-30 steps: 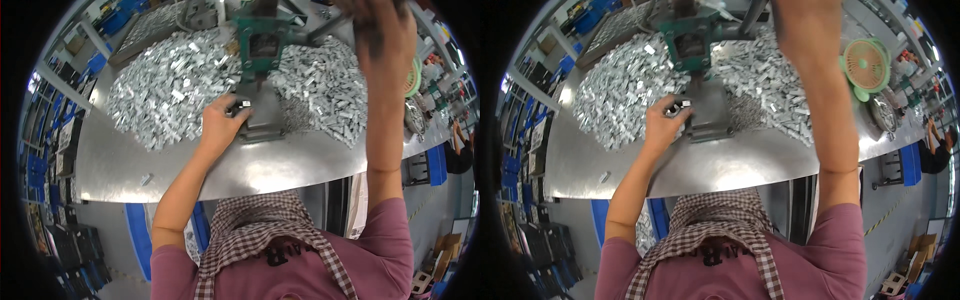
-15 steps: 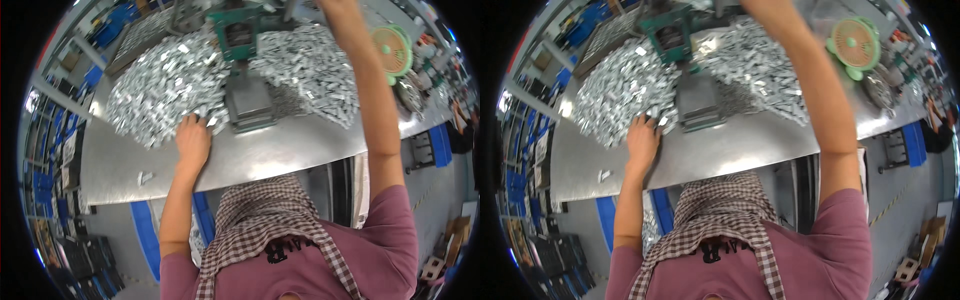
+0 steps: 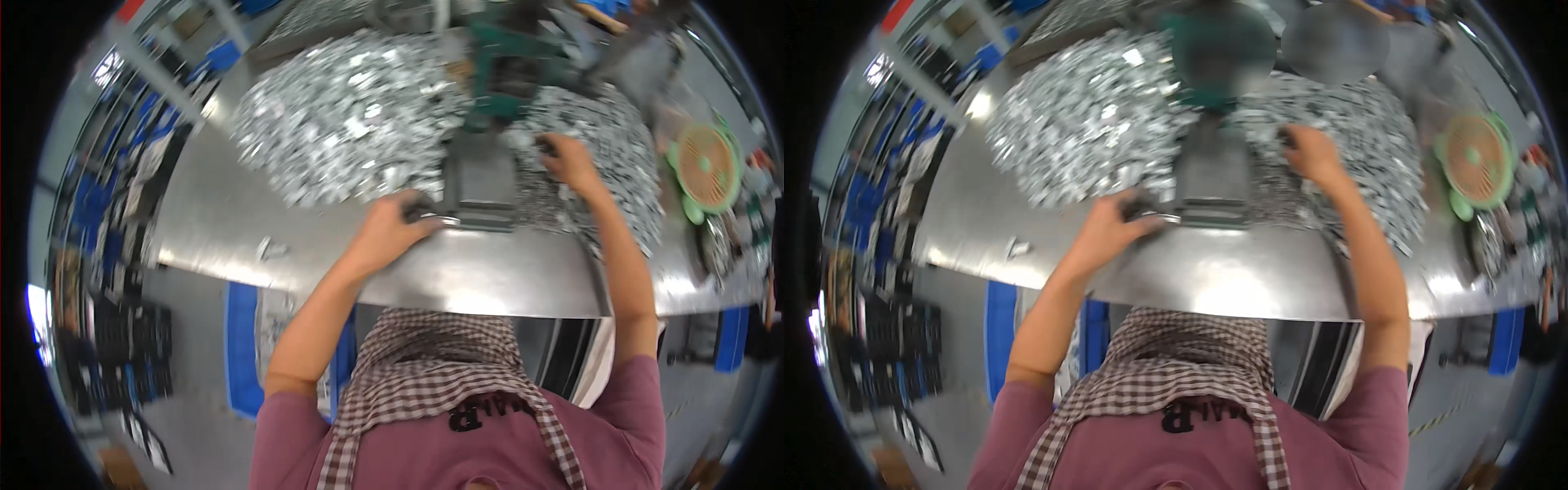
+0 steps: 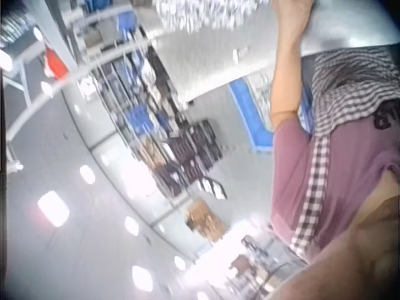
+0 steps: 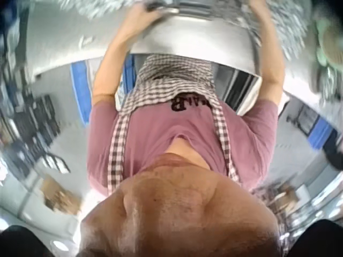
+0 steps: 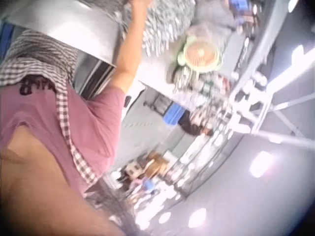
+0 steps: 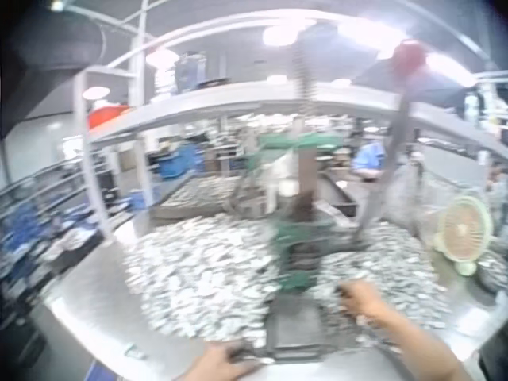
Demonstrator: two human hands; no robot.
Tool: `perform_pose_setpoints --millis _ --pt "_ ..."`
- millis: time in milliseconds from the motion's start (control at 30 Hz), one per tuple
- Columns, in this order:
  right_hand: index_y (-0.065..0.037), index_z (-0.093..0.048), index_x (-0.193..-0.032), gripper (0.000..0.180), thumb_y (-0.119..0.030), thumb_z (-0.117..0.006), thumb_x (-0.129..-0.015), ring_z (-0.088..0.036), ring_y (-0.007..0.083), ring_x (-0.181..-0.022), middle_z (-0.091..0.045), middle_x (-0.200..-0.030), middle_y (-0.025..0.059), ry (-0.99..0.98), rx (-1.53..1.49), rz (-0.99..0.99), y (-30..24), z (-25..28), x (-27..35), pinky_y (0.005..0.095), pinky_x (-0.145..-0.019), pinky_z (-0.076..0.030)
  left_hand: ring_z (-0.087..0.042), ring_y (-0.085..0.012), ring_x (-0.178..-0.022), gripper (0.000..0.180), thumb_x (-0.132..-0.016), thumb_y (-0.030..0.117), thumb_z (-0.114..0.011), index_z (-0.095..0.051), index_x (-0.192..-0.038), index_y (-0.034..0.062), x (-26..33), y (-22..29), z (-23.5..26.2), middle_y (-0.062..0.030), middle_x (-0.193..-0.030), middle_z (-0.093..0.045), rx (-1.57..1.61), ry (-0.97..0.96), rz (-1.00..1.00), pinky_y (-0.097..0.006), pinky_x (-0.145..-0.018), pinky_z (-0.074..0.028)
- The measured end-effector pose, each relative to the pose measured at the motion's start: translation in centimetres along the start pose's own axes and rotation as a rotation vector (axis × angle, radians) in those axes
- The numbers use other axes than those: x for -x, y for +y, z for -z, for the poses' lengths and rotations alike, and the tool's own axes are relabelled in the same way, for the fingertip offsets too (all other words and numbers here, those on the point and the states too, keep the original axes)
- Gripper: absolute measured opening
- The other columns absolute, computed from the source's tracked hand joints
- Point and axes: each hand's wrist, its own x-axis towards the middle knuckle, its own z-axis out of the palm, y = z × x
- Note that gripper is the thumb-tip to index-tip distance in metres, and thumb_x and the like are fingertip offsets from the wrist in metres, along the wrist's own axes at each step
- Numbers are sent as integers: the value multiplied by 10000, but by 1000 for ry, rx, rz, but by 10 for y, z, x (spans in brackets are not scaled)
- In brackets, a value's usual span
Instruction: The person repeatedly fits metal pieces and pins together, positions them under a manual press, pulls the press lever down, and drops the assembled parts into a container. The person then unties their apron and picks up a mask.
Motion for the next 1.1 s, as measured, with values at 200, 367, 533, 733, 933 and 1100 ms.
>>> perform_pose_setpoints --millis 200,367,533,733,933,1100 --pt "-56 -576 -992 251 -31 -585 -742 -545 314 -824 -561 -928 132 391 283 240 -36 23 60 376 -700 -449 -575 -105 -761 161 -738 16 -653 -630 -896 -2 7 2 -6 -44 -848 -617 515 -102 186 -216 -697 -462" --pt "-63 -616 -948 294 -48 -597 -655 -528 268 -770 -548 -881 102 177 302 516 -77 5 151 348 -661 -449 -543 -82 -659 176 -735 90 -670 -610 -876 4 -3 7 -25 -44 -779 -628 736 -186 141 -222 -592 -445" --pt "-100 -620 -1000 295 -106 -643 -706 -518 240 -802 -554 -863 62 130 49 392 -77 2 157 352 -705 -437 -577 -129 -519 209 -775 69 -631 -564 -949 -26 2 11 -31 -100 -736 -635 666 -111 219 -239 -435 -441" --pt "-101 -610 -1030 311 -106 -660 -723 -523 248 -822 -532 -809 71 -35 11 333 -80 -2 145 347 -746 -432 -608 -116 -733 327 -820 20 -575 -510 -1137 -32 4 14 -47 -112 -909 -650 586 -197 199 -205 -546 -455" --pt "-25 -614 -965 223 -59 -660 -750 -581 149 -798 -603 -888 62 -17 -712 108 -120 15 129 272 -725 -461 -595 -99 -818 343 -825 -11 -567 -510 -1164 -24 11 18 -63 -94 -997 -635 628 -74 127 -199 -584 -463" --pt "-5 -589 -997 242 -57 -651 -769 -573 117 -831 -619 -940 49 106 -914 50 -131 -6 120 258 -751 -462 -588 -97 -832 328 -830 -12 -574 -521 -1153 -36 12 29 -71 -82 -1018 -618 611 30 30 -198 -599 -481"
